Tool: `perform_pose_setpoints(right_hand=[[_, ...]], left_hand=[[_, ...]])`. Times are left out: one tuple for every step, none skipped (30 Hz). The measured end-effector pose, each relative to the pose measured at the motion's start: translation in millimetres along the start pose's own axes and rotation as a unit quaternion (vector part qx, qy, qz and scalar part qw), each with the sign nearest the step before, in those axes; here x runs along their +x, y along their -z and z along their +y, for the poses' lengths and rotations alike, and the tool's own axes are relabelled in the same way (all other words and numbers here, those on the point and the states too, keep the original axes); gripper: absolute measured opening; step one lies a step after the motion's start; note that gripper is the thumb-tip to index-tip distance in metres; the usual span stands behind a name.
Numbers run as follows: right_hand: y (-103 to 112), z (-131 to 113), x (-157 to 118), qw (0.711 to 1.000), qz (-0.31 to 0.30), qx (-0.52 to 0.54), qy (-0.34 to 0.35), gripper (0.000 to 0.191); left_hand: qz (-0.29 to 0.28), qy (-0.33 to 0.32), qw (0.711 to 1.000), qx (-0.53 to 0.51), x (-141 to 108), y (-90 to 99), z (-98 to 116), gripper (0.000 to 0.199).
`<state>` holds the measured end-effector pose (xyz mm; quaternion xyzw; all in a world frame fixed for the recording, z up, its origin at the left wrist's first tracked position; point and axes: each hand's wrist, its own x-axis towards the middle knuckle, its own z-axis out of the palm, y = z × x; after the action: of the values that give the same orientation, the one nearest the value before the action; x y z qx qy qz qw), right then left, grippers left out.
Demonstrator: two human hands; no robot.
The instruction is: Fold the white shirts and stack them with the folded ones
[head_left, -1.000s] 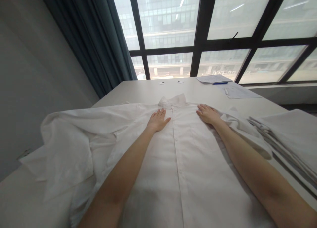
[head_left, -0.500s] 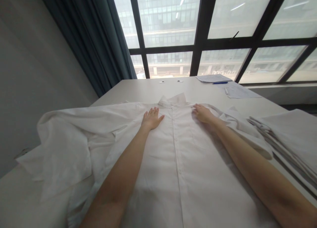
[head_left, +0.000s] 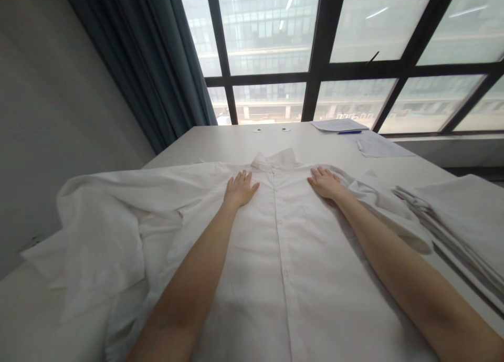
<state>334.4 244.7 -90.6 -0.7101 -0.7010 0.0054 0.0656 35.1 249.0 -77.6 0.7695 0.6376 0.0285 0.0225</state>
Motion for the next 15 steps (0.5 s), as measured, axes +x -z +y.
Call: perform_pose_setpoints(right_hand=[[-0.6, 3.0, 0.8, 1.000, 0.007, -0.002, -0.007, 0.059], [-1.3, 4.7, 1.1, 1.000, 0.015, -0.003, -0.011, 0.058], [-1.9, 5.3, 0.8, 1.000, 0.024, -0.004, -0.014, 0.057], [-2.0, 4.9, 0.1, 0.999, 0.034, -0.005, -0.014, 0.056], [-1.6, 3.7, -0.9, 0.999, 0.045, -0.005, -0.011, 0.054], [-0.7, 1.9, -2.0, 0.998, 0.056, -0.005, -0.006, 0.053], [0.8, -0.6, -3.1, 0.998, 0.068, -0.003, 0.003, 0.051], [2.7, -3.8, -4.1, 0.997, 0.078, -0.001, 0.017, 0.050], [4.6, -7.6, -4.9, 0.996, 0.085, 0.002, 0.037, 0.049], [6.3, -12.1, -5.6, 0.994, 0.088, 0.007, 0.062, 0.049], [7.4, -17.2, -6.1, 0.992, 0.085, 0.012, 0.092, 0.049], [7.9, -22.4, -6.5, 0.989, 0.075, 0.018, 0.127, 0.049], [7.7, -27.6, -7.0, 0.985, 0.062, 0.023, 0.162, 0.049], [6.9, -32.2, -7.5, 0.979, 0.045, 0.028, 0.195, 0.048], [5.6, -36.1, -8.2, 0.974, 0.030, 0.032, 0.221, 0.048]], left_hand=[[0.001, 0.001, 1.000, 0.000, -0.1, 0.0, 0.3, 0.065], [0.003, 0.002, 1.000, 0.000, -0.1, -0.1, 0.6, 0.064], [0.005, 0.003, 1.000, 0.000, -0.1, -0.3, 0.9, 0.064], [0.008, 0.003, 1.000, 0.000, 0.0, -0.6, 1.1, 0.063], [0.012, 0.002, 1.000, 0.000, 0.0, -1.1, 1.3, 0.063], [0.016, 0.002, 1.000, 0.000, 0.1, -1.6, 1.4, 0.062], [0.021, 0.001, 1.000, -0.001, 0.1, -2.1, 1.5, 0.062], [0.027, -0.001, 1.000, -0.001, 0.1, -2.7, 1.6, 0.061], [0.033, -0.003, 0.999, -0.001, 0.1, -3.2, 1.6, 0.060], [0.039, -0.005, 0.999, -0.001, 0.0, -3.6, 1.6, 0.059], [0.046, -0.008, 0.999, -0.001, -0.1, -3.8, 1.7, 0.057], [0.053, -0.012, 0.999, -0.001, -0.3, -3.7, 1.8, 0.055], [0.060, -0.017, 0.998, -0.001, -0.7, -3.4, 2.3, 0.053], [0.066, -0.023, 0.998, 0.000, -1.2, -2.7, 3.2, 0.051], [0.072, -0.031, 0.997, 0.000, -1.9, -1.8, 4.7, 0.049]])
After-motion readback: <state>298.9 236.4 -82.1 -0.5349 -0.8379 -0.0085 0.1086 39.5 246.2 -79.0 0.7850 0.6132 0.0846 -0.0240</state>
